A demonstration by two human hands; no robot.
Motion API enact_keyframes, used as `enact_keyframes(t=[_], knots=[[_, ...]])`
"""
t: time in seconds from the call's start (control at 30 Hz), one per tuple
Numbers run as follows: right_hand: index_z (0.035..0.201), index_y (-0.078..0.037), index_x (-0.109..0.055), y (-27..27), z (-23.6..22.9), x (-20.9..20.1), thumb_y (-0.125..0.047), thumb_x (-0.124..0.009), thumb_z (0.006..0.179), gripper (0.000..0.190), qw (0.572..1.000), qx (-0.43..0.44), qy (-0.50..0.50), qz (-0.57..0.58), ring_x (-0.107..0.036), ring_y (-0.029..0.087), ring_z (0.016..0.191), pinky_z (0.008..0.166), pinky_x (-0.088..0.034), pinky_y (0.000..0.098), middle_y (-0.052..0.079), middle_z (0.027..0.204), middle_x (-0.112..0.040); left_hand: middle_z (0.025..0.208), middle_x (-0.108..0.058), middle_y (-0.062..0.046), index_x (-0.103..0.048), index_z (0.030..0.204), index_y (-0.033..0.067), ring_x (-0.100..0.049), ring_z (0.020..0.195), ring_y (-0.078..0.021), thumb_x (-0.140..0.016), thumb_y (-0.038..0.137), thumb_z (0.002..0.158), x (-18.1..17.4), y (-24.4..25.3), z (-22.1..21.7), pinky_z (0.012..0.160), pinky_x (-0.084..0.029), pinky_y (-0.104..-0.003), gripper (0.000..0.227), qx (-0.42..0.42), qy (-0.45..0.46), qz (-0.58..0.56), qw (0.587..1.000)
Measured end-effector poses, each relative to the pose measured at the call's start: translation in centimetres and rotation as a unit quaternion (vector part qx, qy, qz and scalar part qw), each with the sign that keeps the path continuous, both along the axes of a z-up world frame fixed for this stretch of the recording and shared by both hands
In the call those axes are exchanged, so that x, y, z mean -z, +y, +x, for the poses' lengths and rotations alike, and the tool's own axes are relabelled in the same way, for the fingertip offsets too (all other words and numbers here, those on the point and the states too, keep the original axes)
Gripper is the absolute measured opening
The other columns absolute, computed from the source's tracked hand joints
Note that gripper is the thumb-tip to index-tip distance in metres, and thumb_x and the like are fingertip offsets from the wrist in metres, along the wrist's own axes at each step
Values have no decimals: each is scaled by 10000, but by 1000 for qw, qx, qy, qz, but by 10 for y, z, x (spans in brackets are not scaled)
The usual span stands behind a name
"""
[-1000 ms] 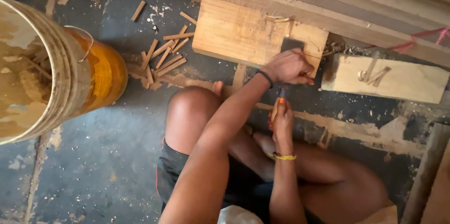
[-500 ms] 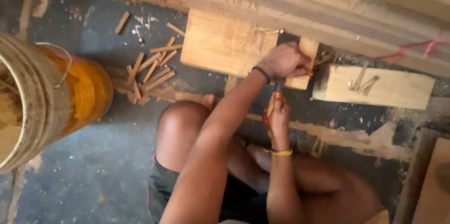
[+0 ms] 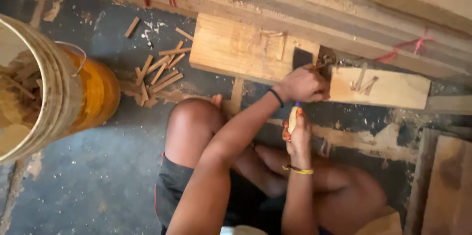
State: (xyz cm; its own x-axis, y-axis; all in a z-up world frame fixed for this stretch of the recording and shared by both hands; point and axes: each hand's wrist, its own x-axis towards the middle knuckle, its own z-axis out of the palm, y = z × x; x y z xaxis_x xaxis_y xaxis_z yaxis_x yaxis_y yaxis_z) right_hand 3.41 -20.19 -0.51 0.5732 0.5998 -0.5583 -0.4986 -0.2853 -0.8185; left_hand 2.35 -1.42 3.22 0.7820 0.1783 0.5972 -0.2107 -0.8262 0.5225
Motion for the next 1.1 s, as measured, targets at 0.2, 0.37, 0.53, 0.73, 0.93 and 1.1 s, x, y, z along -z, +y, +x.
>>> enact_keyframes(t=[0.2,0.37,0.53,0.73,0.93,1.1], knots=[[958,-85,-537,-28,-17,-20,-367,-487,1050,301,995,-43,-77,-45,-391,103,347,288,-282,246,61,614,-537,718,-696,-107,-647,723,104,-682,742,-327,-691,474,887,6,-18,-21,805,-489,-435,407,7,84,-34,996],[986,-78,-565,-26,-17,-25,-378,-493,1055,316,991,-51,-107,-58,-393,88,372,309,-292,237,51,620,-527,715,-702,-97,-677,752,128,-683,727,-316,-683,432,882,4,-16,-23,821,-483,-427,331,-3,61,-40,997],[967,-66,-579,-21,-15,-24,-382,-494,1058,339,990,-67,-106,-56,-382,84,377,312,-288,233,44,629,-536,729,-720,-72,-726,820,162,-691,703,-276,-655,361,874,11,-7,-25,846,-485,-413,218,-10,68,-95,993],[978,-72,-575,-18,-14,-21,-383,-477,1056,335,987,-89,-113,-67,-393,90,371,310,-301,239,47,622,-529,730,-709,-94,-695,766,127,-684,753,-306,-686,414,902,16,-3,-27,853,-498,-407,317,-34,89,-75,993],[971,-87,-564,-14,-20,-17,-385,-456,1051,326,983,-97,-117,-106,-395,103,358,309,-295,246,35,609,-519,720,-703,-93,-706,793,142,-684,766,-312,-679,375,880,19,0,-29,828,-504,-432,251,-23,85,-78,993],[921,-83,-552,-11,-24,-14,-393,-443,1062,358,984,-97,-114,-100,-406,108,365,314,-311,255,28,603,-509,702,-693,-103,-681,726,131,-683,776,-323,-698,384,874,23,7,-27,839,-507,-421,294,-27,109,-46,993]])
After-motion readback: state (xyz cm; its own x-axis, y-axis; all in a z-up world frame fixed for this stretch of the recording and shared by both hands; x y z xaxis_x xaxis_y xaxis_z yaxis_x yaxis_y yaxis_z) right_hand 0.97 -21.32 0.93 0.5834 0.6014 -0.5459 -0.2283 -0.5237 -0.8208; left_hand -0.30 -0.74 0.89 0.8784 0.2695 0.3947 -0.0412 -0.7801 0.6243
